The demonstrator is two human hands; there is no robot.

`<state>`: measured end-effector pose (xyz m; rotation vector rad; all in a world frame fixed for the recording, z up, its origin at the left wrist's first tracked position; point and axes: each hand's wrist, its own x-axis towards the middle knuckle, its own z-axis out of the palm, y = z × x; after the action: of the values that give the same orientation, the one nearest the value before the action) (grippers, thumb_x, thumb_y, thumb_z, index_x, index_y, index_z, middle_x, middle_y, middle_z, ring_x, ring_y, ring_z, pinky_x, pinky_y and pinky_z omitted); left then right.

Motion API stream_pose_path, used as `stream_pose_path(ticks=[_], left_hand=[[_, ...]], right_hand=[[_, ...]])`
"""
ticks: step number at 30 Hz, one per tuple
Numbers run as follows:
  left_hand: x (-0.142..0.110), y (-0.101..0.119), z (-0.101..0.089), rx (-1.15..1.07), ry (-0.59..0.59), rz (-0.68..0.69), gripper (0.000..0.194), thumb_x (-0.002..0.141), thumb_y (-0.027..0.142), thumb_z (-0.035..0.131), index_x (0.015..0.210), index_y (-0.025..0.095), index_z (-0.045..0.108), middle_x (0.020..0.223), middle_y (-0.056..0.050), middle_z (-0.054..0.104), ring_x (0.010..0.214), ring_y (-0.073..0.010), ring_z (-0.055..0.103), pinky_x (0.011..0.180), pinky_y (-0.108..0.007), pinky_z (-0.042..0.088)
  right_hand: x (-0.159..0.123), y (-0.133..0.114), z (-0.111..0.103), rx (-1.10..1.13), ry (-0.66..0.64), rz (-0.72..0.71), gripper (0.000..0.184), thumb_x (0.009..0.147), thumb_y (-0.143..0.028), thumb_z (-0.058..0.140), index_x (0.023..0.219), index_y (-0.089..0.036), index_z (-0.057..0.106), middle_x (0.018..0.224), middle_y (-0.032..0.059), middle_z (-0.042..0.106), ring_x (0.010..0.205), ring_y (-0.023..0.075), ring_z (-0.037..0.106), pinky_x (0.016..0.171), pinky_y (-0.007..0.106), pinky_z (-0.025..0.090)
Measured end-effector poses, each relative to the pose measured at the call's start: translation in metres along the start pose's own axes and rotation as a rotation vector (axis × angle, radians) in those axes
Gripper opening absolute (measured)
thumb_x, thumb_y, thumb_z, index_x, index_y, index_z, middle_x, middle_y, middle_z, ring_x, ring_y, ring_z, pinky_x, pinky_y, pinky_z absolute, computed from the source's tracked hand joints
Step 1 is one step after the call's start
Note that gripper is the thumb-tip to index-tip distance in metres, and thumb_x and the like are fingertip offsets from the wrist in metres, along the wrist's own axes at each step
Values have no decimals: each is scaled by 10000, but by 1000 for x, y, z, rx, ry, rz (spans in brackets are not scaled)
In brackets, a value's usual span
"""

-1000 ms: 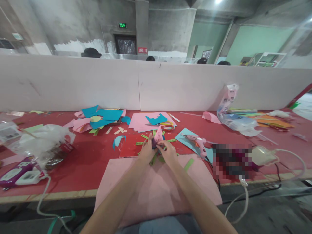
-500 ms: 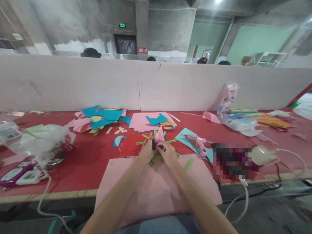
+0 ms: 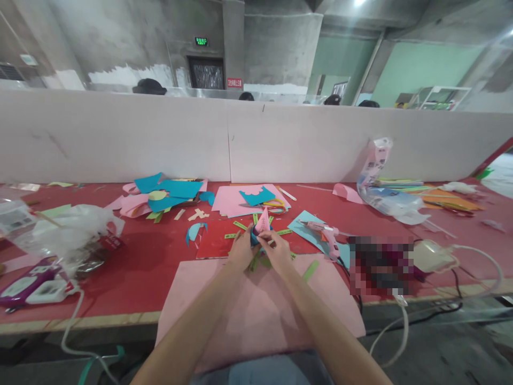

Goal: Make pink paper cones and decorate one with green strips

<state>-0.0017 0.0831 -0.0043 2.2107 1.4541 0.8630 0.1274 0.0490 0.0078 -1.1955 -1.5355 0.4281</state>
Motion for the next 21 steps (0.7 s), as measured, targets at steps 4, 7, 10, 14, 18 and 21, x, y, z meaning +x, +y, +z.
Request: stream_pose_path(ticks=[4, 7, 10, 14, 18, 21], left_hand=[[3, -5, 0, -5, 26, 5, 564, 792, 355, 529, 1298, 153, 383, 1074, -109, 613, 1054, -239, 531, 951, -366, 365], [5, -8, 0, 4, 31, 8, 537, 784, 327, 543, 1276, 150, 420, 1054, -114, 618, 1043, -247, 533, 938, -366, 376], [6, -8, -1, 18, 12, 33, 520, 770, 261, 557, 1262, 145, 437, 1096, -116, 605, 1020, -236, 548, 956, -363, 360], [5, -4, -2, 35, -8, 54, 535, 753, 262, 573, 1261, 160, 441, 1141, -109, 592, 1031, -239, 544, 1002, -386, 311], [4, -2, -2, 28, -14, 33, 547, 776, 312, 543, 1286, 161, 416, 1142, -116, 594, 1046, -254, 539, 1017, -407, 289], [3, -5, 0, 19, -28, 46, 516, 802, 272, 500, 1298, 169, 396, 1178, -108, 576, 1090, -238, 518, 1022, -398, 284]], right_hand=[[0, 2, -1, -23, 8, 12, 211, 807, -386, 494, 824, -214, 615, 818, 17, 657, 733, 142, 595, 633, 239, 441], [1, 4, 1, 5, 1, 11, 199, 796, -378, 515, 835, -206, 608, 835, 21, 663, 756, 146, 608, 636, 237, 448], [0, 6, 3, 32, -35, -2, 196, 786, -365, 524, 875, -207, 602, 867, 29, 670, 789, 158, 621, 654, 249, 462], [0, 10, 5, 12, -56, -9, 193, 794, -350, 503, 891, -217, 604, 869, 19, 674, 769, 153, 630, 633, 250, 466], [0, 13, 6, 31, -53, 0, 200, 798, -353, 492, 899, -217, 598, 867, 22, 670, 777, 160, 628, 655, 261, 474], [0, 14, 6, 46, -76, 5, 214, 804, -355, 484, 912, -215, 606, 868, 30, 666, 770, 160, 626, 667, 263, 481]])
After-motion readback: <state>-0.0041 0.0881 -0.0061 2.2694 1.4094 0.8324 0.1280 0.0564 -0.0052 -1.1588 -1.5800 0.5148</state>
